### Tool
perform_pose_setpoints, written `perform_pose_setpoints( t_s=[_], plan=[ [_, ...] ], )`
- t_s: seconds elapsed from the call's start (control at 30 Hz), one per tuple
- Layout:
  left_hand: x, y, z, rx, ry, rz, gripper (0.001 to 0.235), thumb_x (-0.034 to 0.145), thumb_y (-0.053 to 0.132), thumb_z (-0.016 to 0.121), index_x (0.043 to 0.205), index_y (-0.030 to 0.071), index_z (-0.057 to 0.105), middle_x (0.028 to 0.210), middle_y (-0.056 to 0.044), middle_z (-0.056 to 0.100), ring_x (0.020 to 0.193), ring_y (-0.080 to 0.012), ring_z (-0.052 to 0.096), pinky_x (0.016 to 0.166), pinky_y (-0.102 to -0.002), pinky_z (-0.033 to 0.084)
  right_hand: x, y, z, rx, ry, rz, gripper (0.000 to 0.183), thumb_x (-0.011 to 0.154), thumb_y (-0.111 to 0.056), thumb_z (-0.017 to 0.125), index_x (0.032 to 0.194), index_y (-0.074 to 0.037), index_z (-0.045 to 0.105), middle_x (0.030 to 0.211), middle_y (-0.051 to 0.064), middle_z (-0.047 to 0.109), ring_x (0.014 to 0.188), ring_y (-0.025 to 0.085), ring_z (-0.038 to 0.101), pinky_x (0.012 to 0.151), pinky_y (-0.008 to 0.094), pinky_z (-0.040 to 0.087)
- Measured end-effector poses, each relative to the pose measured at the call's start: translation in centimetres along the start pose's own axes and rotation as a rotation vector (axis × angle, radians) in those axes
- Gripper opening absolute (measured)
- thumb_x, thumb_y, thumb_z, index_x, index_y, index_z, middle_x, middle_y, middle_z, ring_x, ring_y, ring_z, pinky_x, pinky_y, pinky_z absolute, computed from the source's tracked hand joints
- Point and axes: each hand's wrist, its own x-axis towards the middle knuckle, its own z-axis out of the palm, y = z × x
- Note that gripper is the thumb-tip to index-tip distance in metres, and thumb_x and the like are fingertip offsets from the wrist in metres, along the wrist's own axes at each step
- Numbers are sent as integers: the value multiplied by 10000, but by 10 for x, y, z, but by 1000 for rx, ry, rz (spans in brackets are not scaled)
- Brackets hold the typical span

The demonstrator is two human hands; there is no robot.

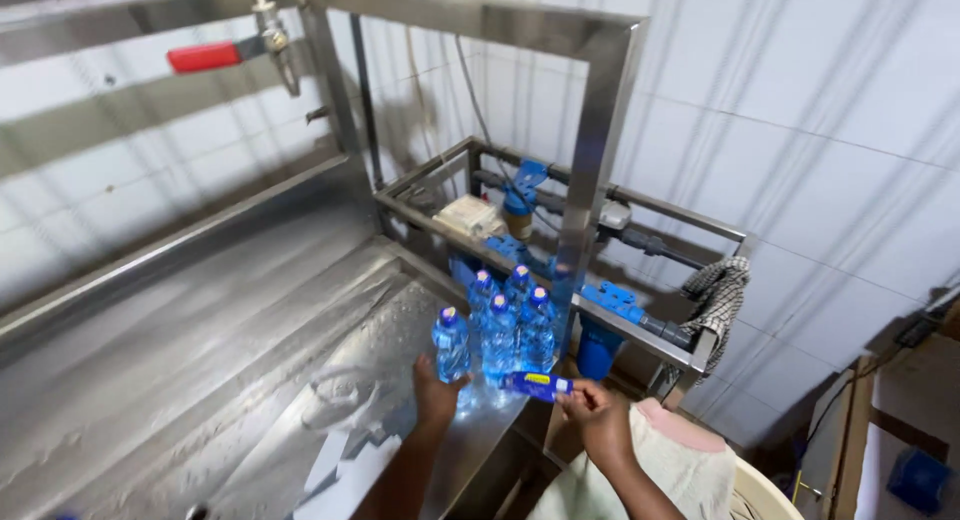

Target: The person repeatedly picks up clear plastic water bottles from a stainless steel sink area, applies a blue and yellow label to each bottle, and then places the labeled bottles onto a nearby desk next to a laptop. The process is repeated for multiple bottles.

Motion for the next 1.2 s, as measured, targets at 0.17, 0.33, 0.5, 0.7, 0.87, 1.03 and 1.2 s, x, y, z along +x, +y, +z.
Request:
perform_pose_setpoints(
  t_s=[0.17, 0.33, 0.5, 0.7, 0.87, 1.03, 1.2],
  plan=[
    [-18, 74, -19, -108, -124, -228, 878, 652, 211, 1060, 1414, 137, 631, 1308, -110, 814, 1166, -339, 775, 980, -462, 589, -11, -23, -25, -51, -85, 65, 67, 954, -85, 849, 1010, -90, 812, 760, 14, 717, 675, 128, 678, 691, 276, 510],
    [-40, 74, -64, -880, -161, -325, 532, 819, -1, 922, 1253, 110, 634, 1147, -122, 787, 1014, -244, 748, 962, -382, 578, -26, -67, -37, -128, -195, -110, 104, 971, -149, 840, 908, -97, 903, 883, -3, 804, 848, 112, 733, 815, 257, 523],
    [-65, 123, -161, -1110, -258, -476, 592, 907, 107, 750, 1463, 164, 557, 1147, -205, 748, 1001, -454, 787, 862, -589, 620, -59, -134, -4, -186, -387, -215, 133, 886, -121, 905, 765, -72, 933, 720, 17, 821, 706, 120, 749, 701, 276, 539],
    [-86, 184, -257, -837, -133, -448, 949, 930, 654, 543, 1770, 277, 311, 1897, 87, 130, 1743, -83, 73, 1396, -374, 72, -110, -196, 66, -73, -557, -68, 96, 887, -85, 955, 835, -6, 940, 786, 71, 863, 701, 134, 750, 643, 287, 557],
    [-138, 272, -331, -1068, -154, -591, 839, 928, 615, 556, 1662, 210, 519, 1543, -142, 662, 1289, -375, 665, 1053, -575, 553, -122, -209, 115, 39, -661, -101, 189, 925, -169, 946, 806, -66, 844, 748, 40, 772, 688, 107, 630, 640, 283, 466],
    [-147, 265, -361, -1183, -140, -478, 510, 1014, 563, 643, 1327, 162, 671, 1109, -153, 735, 932, -338, 705, 887, -530, 586, -135, -234, 139, 99, -876, -97, 169, 941, -128, 920, 830, -30, 838, 782, 61, 826, 727, 103, 669, 679, 286, 504],
    [-171, 299, -382, -1072, -57, -527, 720, 903, 489, 666, 1539, 154, 620, 1397, -129, 709, 1152, -354, 715, 936, -521, 570, -147, -254, 144, 71, -947, -88, 176, 937, -146, 920, 841, -28, 830, 806, 78, 828, 780, 138, 726, 685, 304, 544]
  ],
)
